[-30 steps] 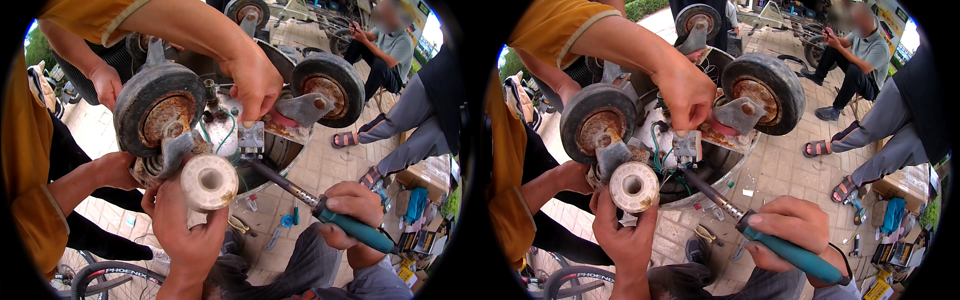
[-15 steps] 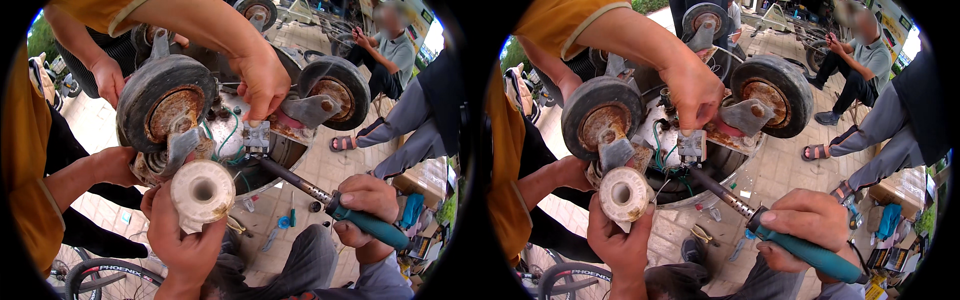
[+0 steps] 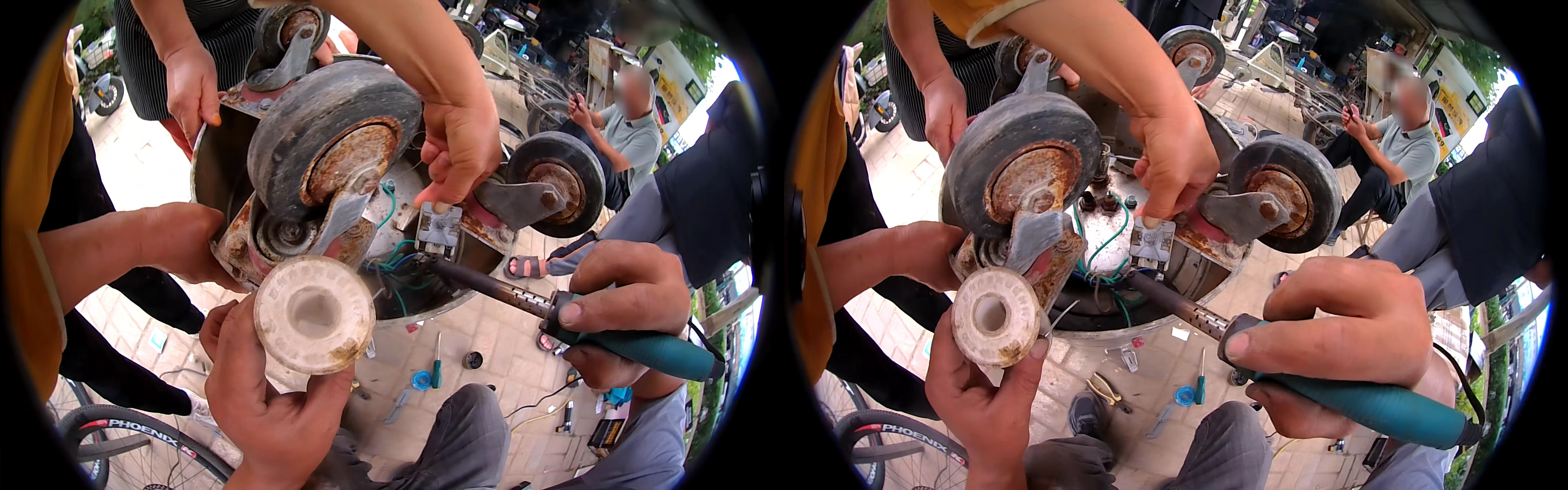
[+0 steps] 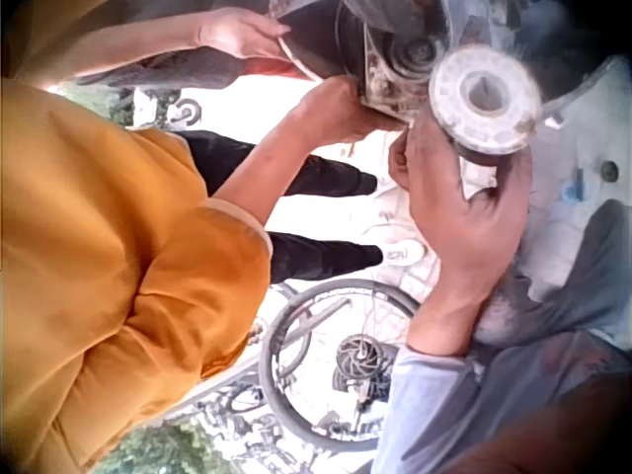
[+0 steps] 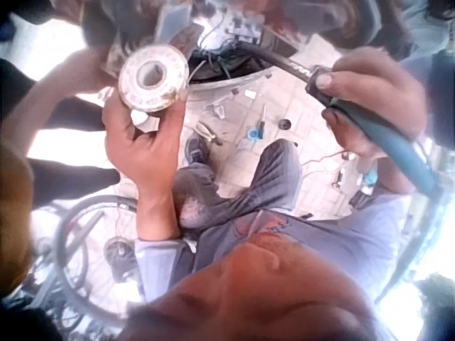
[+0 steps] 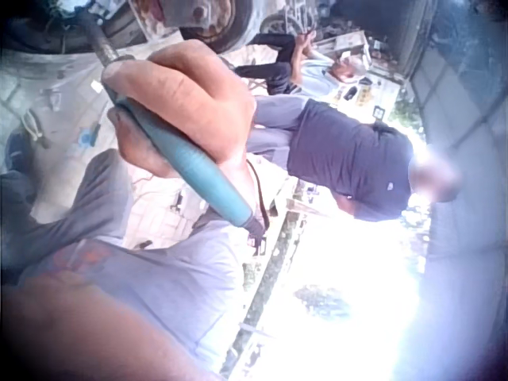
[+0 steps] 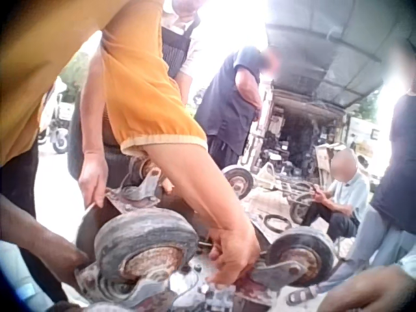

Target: The person uses a soldering iron and solder wire to join electrical wires on a small wheeled device. They hold the wires in place with pliers while applying heat and solder, then inspect the connection.

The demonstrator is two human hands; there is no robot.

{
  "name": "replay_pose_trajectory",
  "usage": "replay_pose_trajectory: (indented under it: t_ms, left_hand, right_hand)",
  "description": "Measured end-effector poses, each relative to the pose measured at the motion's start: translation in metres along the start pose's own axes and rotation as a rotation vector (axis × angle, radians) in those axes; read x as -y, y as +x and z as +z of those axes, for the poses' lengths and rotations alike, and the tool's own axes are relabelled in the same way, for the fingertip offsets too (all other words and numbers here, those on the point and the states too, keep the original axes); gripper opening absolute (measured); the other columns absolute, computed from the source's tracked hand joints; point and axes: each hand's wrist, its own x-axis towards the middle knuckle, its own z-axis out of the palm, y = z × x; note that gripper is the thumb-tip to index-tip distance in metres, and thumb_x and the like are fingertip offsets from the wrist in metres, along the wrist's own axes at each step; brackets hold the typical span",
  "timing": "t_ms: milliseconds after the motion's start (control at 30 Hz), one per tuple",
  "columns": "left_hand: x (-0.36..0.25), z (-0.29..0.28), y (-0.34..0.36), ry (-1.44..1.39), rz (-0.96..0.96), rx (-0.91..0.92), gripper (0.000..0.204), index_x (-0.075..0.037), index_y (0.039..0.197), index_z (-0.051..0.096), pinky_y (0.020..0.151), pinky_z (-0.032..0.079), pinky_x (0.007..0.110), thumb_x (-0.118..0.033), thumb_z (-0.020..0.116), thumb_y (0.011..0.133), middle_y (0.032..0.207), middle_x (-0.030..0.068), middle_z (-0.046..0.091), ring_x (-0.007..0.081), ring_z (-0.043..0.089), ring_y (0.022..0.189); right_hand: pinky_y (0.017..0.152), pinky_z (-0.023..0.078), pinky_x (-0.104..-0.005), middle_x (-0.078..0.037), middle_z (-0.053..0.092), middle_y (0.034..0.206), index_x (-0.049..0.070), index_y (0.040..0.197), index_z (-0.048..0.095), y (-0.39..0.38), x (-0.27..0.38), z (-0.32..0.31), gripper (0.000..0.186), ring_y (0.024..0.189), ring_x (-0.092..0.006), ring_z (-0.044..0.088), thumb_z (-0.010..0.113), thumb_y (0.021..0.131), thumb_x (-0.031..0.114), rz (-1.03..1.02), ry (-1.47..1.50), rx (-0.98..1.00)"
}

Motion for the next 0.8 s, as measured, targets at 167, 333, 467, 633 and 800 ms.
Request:
replay_pose_trajectory:
  t_ms: [167, 333, 467, 633, 800]
  left_hand:
    - [0.003, -0.001, 0.005, 0.049, 0.007, 0.002, 0.057, 0.008, 0.123, 0.050, 0.093, 0.049, 0.031, 0.007, 0.076, 0.073, 0.112, 0.0130, 0.064, 0.0183, 0.062, 0.104]
    - [0.001, 0.001, 0.007, 0.076, 0.018, 0.010, 0.055, 0.008, 0.121, 0.051, 0.092, 0.049, 0.031, 0.007, 0.075, 0.072, 0.110, 0.0125, 0.064, 0.0177, 0.063, 0.101]
    - [0.000, 0.008, 0.004, -0.069, -0.107, -0.085, 0.054, 0.008, 0.121, 0.051, 0.091, 0.049, 0.030, 0.007, 0.075, 0.072, 0.110, 0.0122, 0.064, 0.0173, 0.063, 0.101]
    - [-0.002, 0.011, 0.003, -0.129, -0.154, -0.096, 0.054, 0.008, 0.121, 0.052, 0.091, 0.049, 0.030, 0.007, 0.075, 0.072, 0.109, 0.0118, 0.064, 0.0168, 0.063, 0.101]
    - [0.000, 0.009, 0.003, -0.115, -0.132, -0.098, 0.053, 0.008, 0.120, 0.052, 0.091, 0.048, 0.029, 0.006, 0.076, 0.073, 0.108, 0.0111, 0.063, 0.0162, 0.062, 0.100]
  right_hand:
    - [0.046, 0.044, -0.0283, -0.009, 0.060, 0.071, 0.010, 0.095, 0.074, 0.013, 0.005, 0.000, 0.035, 0.053, -0.0207, 0.059, 0.076, 0.061, 0.008, 0.080, -0.002, 0.074]
    - [0.047, 0.045, -0.0290, -0.009, 0.060, 0.071, 0.010, 0.094, 0.074, 0.015, 0.007, 0.001, 0.035, 0.053, -0.0214, 0.059, 0.076, 0.059, 0.008, 0.101, -0.009, 0.088]
    - [0.047, 0.045, -0.0292, -0.009, 0.060, 0.071, 0.011, 0.094, 0.074, 0.017, 0.003, 0.004, 0.035, 0.053, -0.0218, 0.059, 0.077, 0.059, 0.009, 0.084, -0.029, 0.121]
    - [0.045, 0.042, -0.0250, -0.008, 0.058, 0.069, 0.012, 0.093, 0.073, 0.016, 0.004, 0.009, 0.036, 0.049, -0.0173, 0.056, 0.074, 0.057, 0.012, 0.042, -0.081, 0.092]
    - [0.045, 0.041, -0.0233, -0.008, 0.057, 0.067, 0.012, 0.092, 0.073, 0.017, 0.005, 0.008, 0.037, 0.047, -0.0155, 0.055, 0.073, 0.055, 0.012, -0.008, -0.089, 0.113]
